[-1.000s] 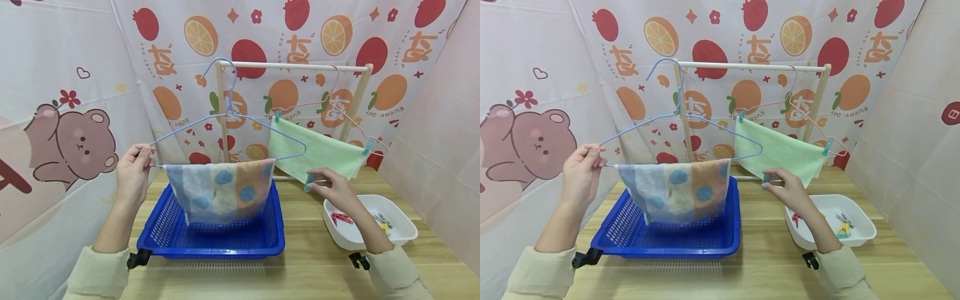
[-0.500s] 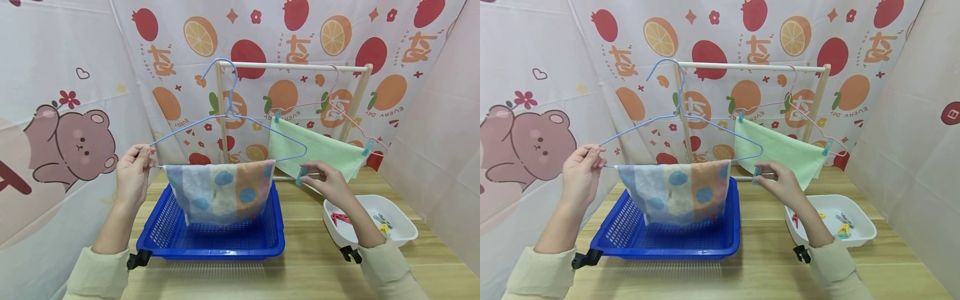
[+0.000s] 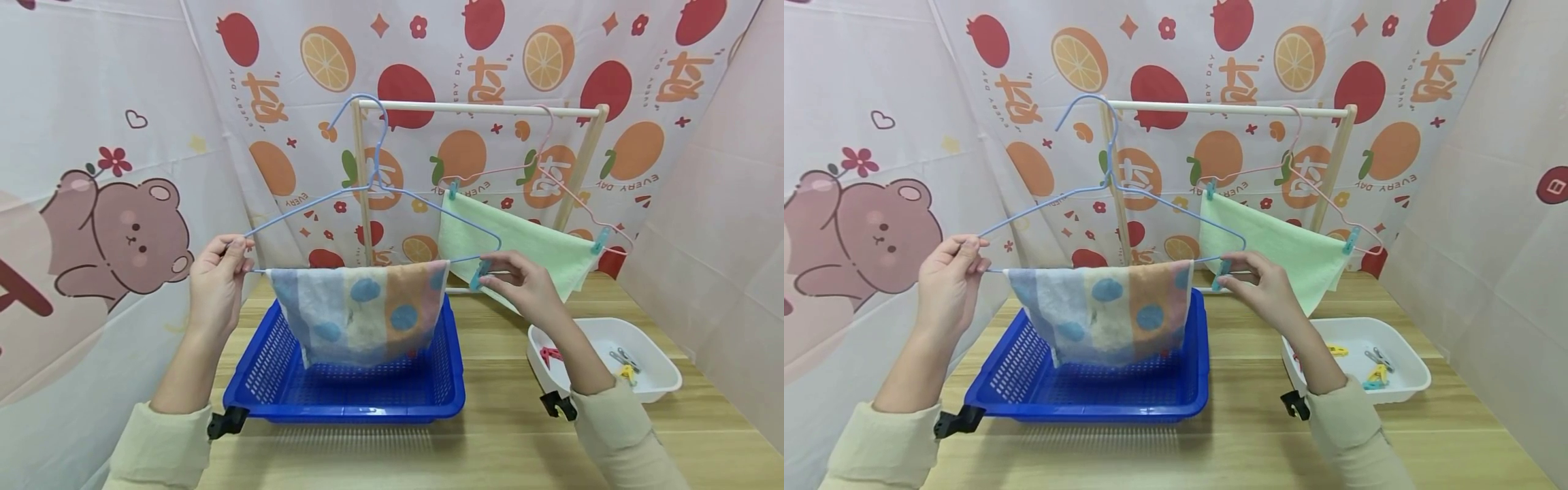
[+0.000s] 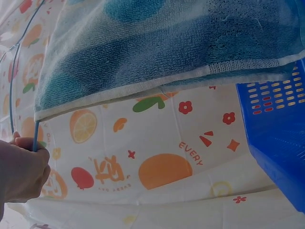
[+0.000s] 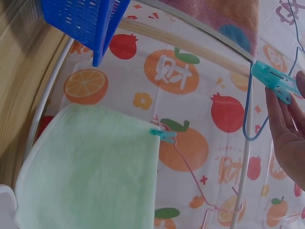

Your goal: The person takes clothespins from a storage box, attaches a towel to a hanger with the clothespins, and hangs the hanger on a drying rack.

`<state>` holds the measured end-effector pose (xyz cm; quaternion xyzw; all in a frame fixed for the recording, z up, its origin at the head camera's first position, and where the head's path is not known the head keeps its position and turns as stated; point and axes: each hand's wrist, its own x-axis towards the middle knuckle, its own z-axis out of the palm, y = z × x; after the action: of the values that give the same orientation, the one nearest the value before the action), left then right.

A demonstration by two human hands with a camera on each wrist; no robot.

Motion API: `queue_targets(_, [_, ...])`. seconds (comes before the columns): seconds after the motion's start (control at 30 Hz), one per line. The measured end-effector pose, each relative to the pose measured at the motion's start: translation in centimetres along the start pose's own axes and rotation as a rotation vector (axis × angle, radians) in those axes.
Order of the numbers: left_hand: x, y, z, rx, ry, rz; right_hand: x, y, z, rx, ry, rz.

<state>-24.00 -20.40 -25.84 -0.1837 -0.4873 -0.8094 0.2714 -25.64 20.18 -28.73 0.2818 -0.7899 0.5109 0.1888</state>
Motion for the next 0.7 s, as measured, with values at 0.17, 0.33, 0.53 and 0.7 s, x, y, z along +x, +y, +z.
queue_targets(0.17, [0.0,-0.1,0.0,-0.001,0.002,-0.005,0.6,-1.5,0.6,0.056,0.049,-0.057])
queue_targets(0.33, [0.1,-0.1,-0.2,-0.006,0.001,-0.008,1.2,-1.0,0.9,0.094,0.100,-0.110])
queue_targets(0.53, [0.1,0.0,-0.2,-0.002,-0.005,-0.012,1.6,-0.4,1.3,0.128,0.119,-0.133])
queue_targets(0.7, [0.0,0.0,-0.2,0.011,-0.012,-0.012,1.8,-0.3,1.6,0.146,0.129,-0.141])
